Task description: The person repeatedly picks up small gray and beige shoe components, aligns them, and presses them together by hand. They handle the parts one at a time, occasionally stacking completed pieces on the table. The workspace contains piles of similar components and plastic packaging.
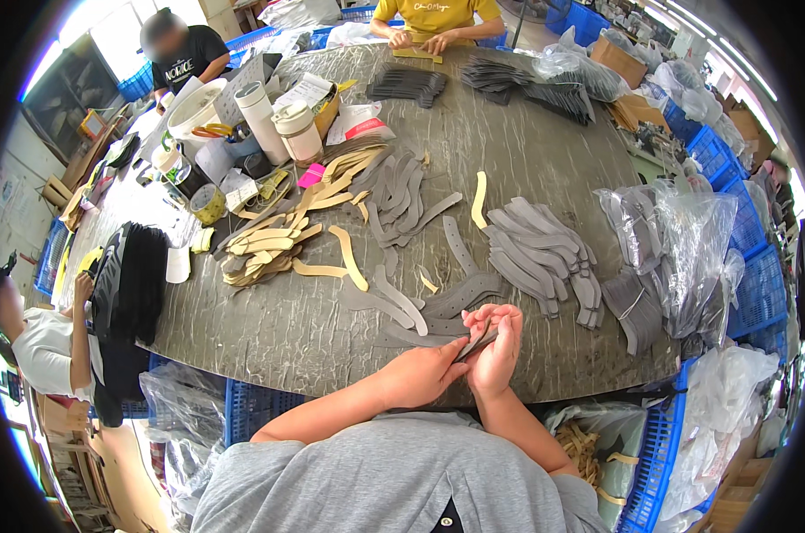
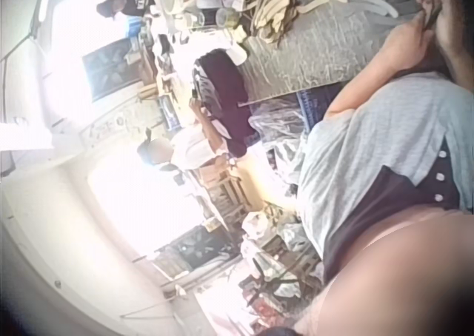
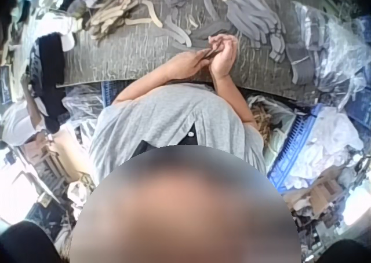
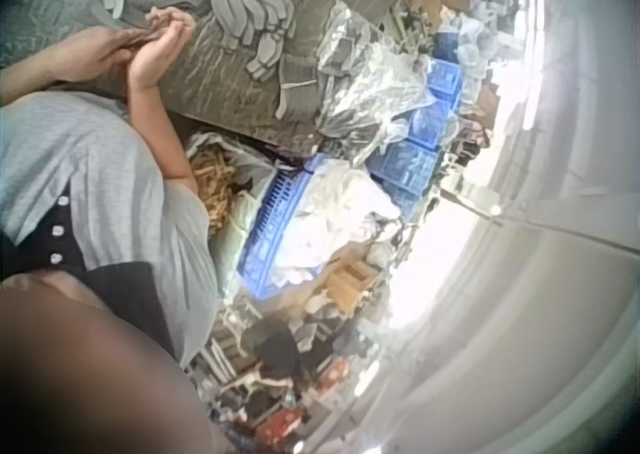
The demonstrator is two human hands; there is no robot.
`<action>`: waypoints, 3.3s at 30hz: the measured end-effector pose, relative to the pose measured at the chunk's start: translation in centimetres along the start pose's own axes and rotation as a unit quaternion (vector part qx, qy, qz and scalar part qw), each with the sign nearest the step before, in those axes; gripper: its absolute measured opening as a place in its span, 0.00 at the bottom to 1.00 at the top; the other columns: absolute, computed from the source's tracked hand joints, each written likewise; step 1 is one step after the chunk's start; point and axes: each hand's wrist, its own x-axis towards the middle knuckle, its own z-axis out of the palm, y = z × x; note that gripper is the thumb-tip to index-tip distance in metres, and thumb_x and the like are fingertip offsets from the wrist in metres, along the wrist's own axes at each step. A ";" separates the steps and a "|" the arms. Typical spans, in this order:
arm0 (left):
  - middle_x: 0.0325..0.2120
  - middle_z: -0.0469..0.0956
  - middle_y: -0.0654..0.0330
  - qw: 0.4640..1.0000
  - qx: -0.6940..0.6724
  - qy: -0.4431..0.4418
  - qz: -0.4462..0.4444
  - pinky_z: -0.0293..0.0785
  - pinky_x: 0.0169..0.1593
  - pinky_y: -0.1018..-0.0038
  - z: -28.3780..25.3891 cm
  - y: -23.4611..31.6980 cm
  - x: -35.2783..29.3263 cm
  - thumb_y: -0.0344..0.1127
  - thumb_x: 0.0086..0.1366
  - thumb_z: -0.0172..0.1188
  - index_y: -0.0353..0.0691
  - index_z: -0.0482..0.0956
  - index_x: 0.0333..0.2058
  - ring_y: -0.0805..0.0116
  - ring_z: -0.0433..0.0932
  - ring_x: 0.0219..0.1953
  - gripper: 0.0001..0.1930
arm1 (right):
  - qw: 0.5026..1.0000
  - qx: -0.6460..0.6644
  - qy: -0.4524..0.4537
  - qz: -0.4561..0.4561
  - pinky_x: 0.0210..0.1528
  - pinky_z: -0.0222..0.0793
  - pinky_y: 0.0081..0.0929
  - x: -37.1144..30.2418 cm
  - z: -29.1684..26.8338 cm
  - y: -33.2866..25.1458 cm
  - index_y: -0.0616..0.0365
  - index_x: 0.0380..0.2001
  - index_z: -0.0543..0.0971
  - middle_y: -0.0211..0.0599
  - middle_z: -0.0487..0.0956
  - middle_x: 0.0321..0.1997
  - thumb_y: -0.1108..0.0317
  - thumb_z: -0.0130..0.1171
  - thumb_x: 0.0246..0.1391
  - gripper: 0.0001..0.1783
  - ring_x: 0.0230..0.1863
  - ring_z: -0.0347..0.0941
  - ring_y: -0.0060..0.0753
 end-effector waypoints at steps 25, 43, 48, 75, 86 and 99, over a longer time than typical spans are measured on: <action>0.43 0.77 0.41 0.963 -0.022 0.250 -0.103 0.72 0.52 0.58 -5.9 -4.8 1.0 0.41 0.65 0.59 0.30 0.77 0.43 0.42 0.76 0.46 0.17 | 0.983 0.074 0.022 0.168 0.46 0.71 0.41 1.0 -0.9 -1.0 0.55 0.30 0.69 0.35 0.73 0.30 0.53 0.41 0.71 0.19 0.32 0.70 0.32; 0.33 0.80 0.57 0.861 -0.187 0.420 0.219 0.78 0.40 0.72 -2.4 -4.7 0.1 0.20 0.55 0.64 0.37 0.79 0.32 0.62 0.82 0.37 0.07 | 0.868 0.166 -0.062 0.464 0.23 0.52 0.20 0.0 0.2 0.9 0.58 0.42 0.73 0.22 0.63 0.23 0.45 0.62 0.55 0.27 0.22 0.53 0.18; 0.41 0.79 0.55 0.877 0.019 0.358 0.321 0.77 0.46 0.68 0.2 -3.6 -0.6 0.23 0.48 0.65 0.38 0.81 0.36 0.56 0.80 0.41 0.14 | 0.890 0.180 -0.059 0.414 0.33 0.66 0.20 -0.8 1.2 0.2 0.56 0.49 0.73 0.27 0.72 0.36 0.32 0.64 0.43 0.41 0.35 0.67 0.20; 0.23 0.77 0.65 0.930 -0.239 0.266 -0.078 0.71 0.32 0.73 -6.0 -6.0 1.2 0.27 0.61 0.62 0.36 0.79 0.31 0.74 0.73 0.27 0.02 | 0.942 0.049 -0.021 0.330 0.22 0.51 0.18 -0.6 -1.2 -0.8 0.54 0.36 0.73 0.20 0.66 0.26 0.63 0.67 0.56 0.14 0.22 0.57 0.15; 0.37 0.81 0.54 0.938 0.208 0.273 -0.050 0.72 0.52 0.61 -6.1 -7.9 -0.5 0.30 0.53 0.64 0.37 0.82 0.39 0.51 0.74 0.49 0.12 | 0.967 0.048 -0.034 0.248 0.36 0.65 0.34 -0.1 -1.9 -0.4 0.48 0.20 0.63 0.23 0.59 0.18 0.42 0.52 0.63 0.26 0.25 0.60 0.25; 0.26 0.80 0.58 0.961 0.034 0.218 -0.169 0.72 0.37 0.69 -7.6 -9.9 -1.5 0.31 0.52 0.67 0.37 0.81 0.32 0.64 0.77 0.33 0.08 | 0.903 0.116 -0.042 0.411 0.20 0.49 0.17 -0.4 -1.6 -0.3 0.49 0.33 0.73 0.20 0.61 0.20 0.68 0.61 0.60 0.06 0.20 0.54 0.17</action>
